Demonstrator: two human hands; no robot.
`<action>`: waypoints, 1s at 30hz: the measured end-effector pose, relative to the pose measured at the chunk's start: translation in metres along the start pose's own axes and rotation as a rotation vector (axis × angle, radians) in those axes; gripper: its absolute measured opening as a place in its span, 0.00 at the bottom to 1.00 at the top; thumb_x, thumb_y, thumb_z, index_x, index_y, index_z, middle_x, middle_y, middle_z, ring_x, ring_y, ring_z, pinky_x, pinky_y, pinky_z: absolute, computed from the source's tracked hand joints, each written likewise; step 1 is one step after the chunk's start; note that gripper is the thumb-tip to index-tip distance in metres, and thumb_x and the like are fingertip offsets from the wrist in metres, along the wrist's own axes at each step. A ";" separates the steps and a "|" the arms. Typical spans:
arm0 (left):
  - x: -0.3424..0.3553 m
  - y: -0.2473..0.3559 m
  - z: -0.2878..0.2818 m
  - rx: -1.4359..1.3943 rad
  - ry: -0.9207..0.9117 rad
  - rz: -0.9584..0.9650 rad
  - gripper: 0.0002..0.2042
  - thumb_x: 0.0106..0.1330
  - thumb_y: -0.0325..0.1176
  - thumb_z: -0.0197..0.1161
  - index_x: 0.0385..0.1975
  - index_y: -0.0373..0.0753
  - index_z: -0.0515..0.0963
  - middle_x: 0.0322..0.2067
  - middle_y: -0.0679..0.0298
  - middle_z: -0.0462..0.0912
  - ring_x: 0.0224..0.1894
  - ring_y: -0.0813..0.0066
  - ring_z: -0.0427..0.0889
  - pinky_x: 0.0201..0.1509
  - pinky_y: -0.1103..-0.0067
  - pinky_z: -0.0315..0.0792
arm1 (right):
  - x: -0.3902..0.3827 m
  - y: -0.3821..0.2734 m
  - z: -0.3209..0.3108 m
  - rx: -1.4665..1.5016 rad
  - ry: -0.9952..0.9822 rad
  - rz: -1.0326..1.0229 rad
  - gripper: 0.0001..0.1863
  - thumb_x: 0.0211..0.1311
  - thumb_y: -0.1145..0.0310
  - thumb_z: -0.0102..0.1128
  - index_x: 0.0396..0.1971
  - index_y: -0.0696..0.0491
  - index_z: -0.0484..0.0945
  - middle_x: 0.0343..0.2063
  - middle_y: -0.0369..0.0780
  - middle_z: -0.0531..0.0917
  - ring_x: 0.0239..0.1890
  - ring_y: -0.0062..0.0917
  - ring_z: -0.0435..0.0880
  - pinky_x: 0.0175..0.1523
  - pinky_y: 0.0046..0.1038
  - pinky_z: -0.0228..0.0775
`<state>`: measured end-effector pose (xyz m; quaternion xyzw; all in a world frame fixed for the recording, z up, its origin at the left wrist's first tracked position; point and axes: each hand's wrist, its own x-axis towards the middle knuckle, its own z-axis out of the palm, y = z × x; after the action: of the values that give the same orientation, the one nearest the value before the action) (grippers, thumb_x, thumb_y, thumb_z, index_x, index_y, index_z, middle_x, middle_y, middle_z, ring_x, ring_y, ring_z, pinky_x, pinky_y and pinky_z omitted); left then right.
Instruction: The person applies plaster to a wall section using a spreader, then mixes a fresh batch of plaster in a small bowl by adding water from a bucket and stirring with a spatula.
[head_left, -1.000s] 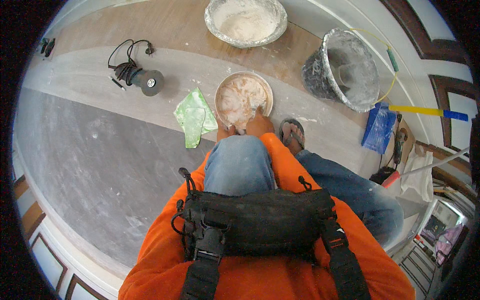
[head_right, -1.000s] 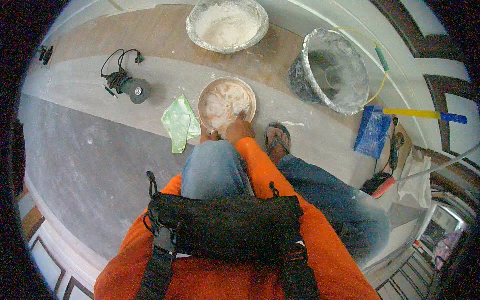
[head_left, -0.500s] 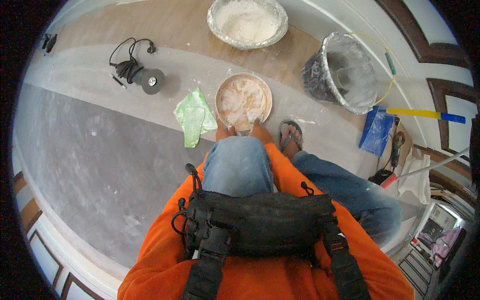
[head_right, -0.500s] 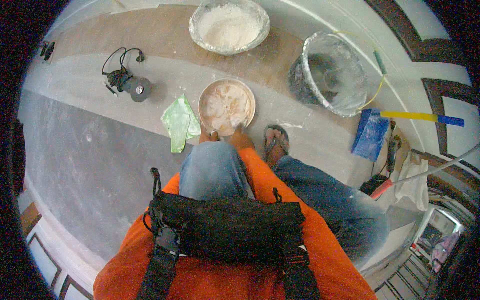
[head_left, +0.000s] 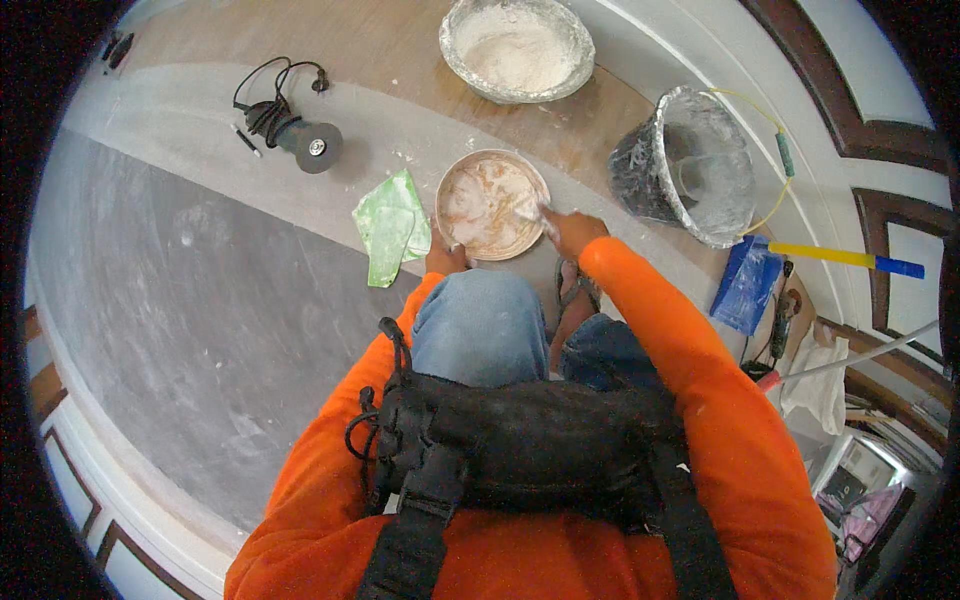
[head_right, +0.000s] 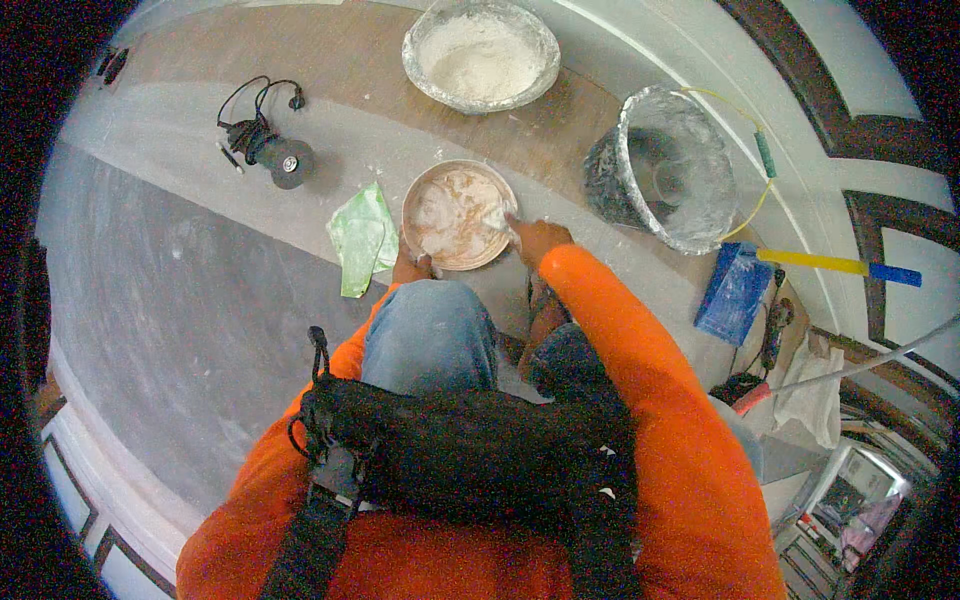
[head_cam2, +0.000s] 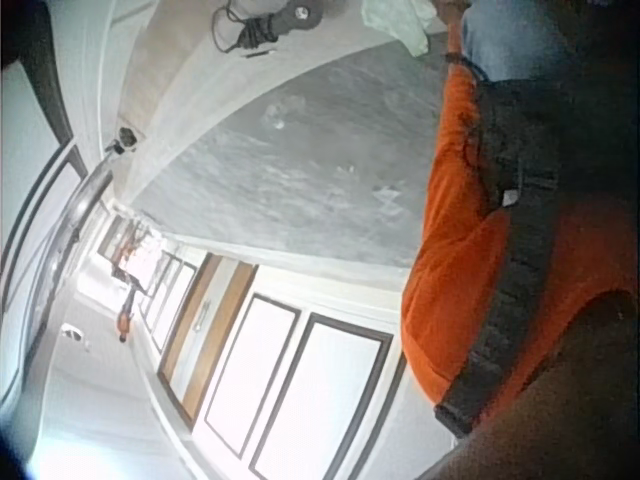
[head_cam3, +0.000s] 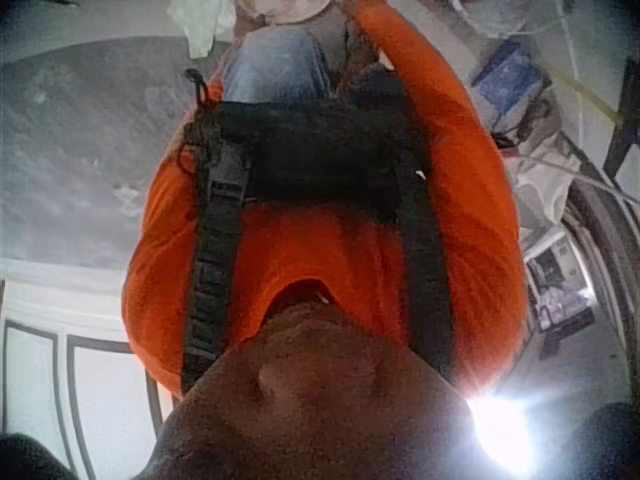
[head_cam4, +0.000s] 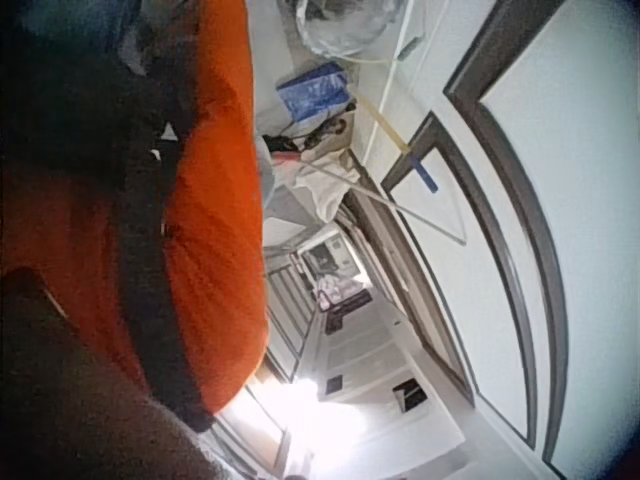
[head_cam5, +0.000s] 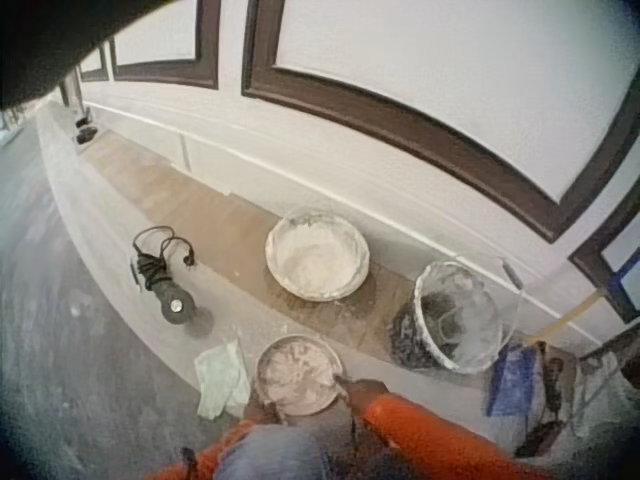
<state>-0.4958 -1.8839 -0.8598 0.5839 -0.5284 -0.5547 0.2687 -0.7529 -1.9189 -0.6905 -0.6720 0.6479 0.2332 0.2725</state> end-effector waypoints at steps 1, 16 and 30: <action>0.002 -0.002 0.000 -0.012 0.005 -0.002 0.41 0.57 0.27 0.57 0.69 0.49 0.42 0.59 0.47 0.66 0.60 0.52 0.69 0.61 0.72 0.64 | -0.005 0.000 0.003 0.000 -0.001 0.009 0.27 0.64 0.55 0.48 0.64 0.33 0.60 0.42 0.49 0.81 0.43 0.42 0.81 0.49 0.43 0.73; 0.005 0.015 -0.010 0.101 -0.008 -0.027 0.43 0.57 0.28 0.55 0.69 0.48 0.35 0.58 0.43 0.66 0.51 0.45 0.75 0.54 0.67 0.70 | 0.001 -0.010 0.005 0.078 0.064 0.013 0.28 0.63 0.59 0.48 0.64 0.40 0.60 0.36 0.49 0.82 0.40 0.43 0.82 0.47 0.44 0.72; 0.011 0.022 -0.018 0.194 -0.121 -0.100 0.44 0.59 0.30 0.55 0.68 0.50 0.28 0.49 0.38 0.72 0.45 0.42 0.77 0.49 0.64 0.72 | 0.028 0.032 -0.032 -0.210 -0.036 -0.229 0.26 0.65 0.51 0.43 0.64 0.31 0.59 0.39 0.49 0.82 0.40 0.44 0.82 0.47 0.44 0.72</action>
<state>-0.4882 -1.9050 -0.8396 0.5981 -0.5652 -0.5479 0.1506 -0.7850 -1.9613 -0.6875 -0.7620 0.5342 0.2791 0.2370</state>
